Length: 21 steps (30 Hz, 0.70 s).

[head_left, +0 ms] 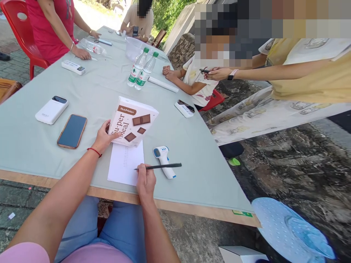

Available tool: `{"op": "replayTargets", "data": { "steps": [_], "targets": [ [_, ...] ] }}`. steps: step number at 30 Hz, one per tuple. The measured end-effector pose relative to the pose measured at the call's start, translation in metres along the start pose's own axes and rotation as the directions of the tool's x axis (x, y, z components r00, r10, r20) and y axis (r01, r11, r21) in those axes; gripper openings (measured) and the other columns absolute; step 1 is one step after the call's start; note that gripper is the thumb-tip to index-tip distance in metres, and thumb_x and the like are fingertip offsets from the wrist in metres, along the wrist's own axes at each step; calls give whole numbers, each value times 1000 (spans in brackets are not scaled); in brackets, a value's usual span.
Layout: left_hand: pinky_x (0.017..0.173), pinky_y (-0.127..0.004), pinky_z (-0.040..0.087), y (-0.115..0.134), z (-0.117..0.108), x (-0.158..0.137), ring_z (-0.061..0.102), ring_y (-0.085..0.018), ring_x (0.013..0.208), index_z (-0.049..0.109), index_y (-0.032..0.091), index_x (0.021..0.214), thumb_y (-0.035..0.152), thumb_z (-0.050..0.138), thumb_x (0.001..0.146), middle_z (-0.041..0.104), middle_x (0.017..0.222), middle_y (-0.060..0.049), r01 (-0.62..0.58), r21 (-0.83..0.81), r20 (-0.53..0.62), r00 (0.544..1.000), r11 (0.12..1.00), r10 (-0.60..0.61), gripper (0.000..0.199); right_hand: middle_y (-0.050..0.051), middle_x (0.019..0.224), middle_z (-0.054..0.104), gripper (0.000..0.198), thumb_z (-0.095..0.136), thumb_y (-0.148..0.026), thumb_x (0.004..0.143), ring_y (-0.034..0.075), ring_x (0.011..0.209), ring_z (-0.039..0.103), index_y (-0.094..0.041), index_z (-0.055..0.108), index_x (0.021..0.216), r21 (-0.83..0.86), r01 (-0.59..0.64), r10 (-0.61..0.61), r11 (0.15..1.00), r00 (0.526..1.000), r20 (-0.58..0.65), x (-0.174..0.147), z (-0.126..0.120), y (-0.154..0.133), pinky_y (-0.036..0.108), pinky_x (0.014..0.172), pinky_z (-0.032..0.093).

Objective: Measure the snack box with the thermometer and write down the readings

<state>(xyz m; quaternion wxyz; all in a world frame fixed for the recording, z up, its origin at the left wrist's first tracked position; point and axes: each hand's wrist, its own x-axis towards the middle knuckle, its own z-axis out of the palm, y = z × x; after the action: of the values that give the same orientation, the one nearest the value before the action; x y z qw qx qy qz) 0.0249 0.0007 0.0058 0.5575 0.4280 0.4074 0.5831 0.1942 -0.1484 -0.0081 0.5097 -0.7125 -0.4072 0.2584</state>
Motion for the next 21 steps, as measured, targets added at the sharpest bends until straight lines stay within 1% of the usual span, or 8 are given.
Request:
{"op": "replayTargets", "data": {
  "steps": [5,10,11,13,15,16,18,21],
  "targets": [
    [101,-50,49,8,2,-3,62,-34,116,58,19,127,34,94,50,68,121,-12,25,15,-4,1000,1000,-25,86,1,60,63,43,58,-64,75,20,58,55,-21,65,76,-153,23,5,988,984,176,15,-17,-1,30,57,40],
    [100,-48,51,10,3,-3,63,-32,115,60,19,121,40,95,51,68,122,-12,21,-49,-4,1000,999,-21,81,-1,52,57,42,59,-62,78,18,52,50,-24,61,60,-357,99,3,929,961,275,23,-19,5,29,52,31],
    [99,-48,51,11,3,-3,64,-32,115,61,19,120,40,94,52,69,122,-11,26,-70,-9,1000,997,-27,79,0,52,58,42,59,-63,79,19,53,51,-24,64,63,-367,110,-9,923,964,266,25,-19,7,29,53,32],
    [100,-49,51,13,3,-4,64,-32,115,61,19,119,41,94,53,69,122,-12,44,-122,-26,999,992,-47,77,3,65,66,42,57,-62,82,22,62,58,-23,71,80,-389,133,-77,911,985,157,31,-23,11,31,58,38],
    [101,-49,50,16,3,-5,63,-32,118,61,19,117,41,95,53,70,122,-12,57,-174,-39,997,983,-65,76,11,95,72,45,56,-58,83,27,86,64,-20,71,103,-465,140,-170,874,985,-23,43,-30,14,36,72,44],
    [102,-49,50,18,3,-6,63,-32,119,62,18,115,41,95,52,70,123,-12,63,-197,-37,997,978,-72,75,16,112,69,49,57,-54,82,31,101,62,-18,69,112,-526,123,-203,841,974,-97,50,-36,16,39,80,45],
    [103,-49,50,22,4,-8,63,-33,120,64,18,111,42,95,52,70,123,-12,79,-233,-25,996,969,-87,71,22,131,61,57,61,-50,80,37,118,56,-17,63,126,-648,6,-162,762,970,-182,65,-47,19,45,90,43],
    [100,-50,52,27,4,-9,65,-33,116,67,18,105,43,95,52,73,118,-11,131,-274,-15,990,953,-140,65,24,121,64,57,63,-47,79,40,112,58,-15,62,126,-729,-79,8,680,995,-100,83,-60,23,48,88,43]
  ]
}}
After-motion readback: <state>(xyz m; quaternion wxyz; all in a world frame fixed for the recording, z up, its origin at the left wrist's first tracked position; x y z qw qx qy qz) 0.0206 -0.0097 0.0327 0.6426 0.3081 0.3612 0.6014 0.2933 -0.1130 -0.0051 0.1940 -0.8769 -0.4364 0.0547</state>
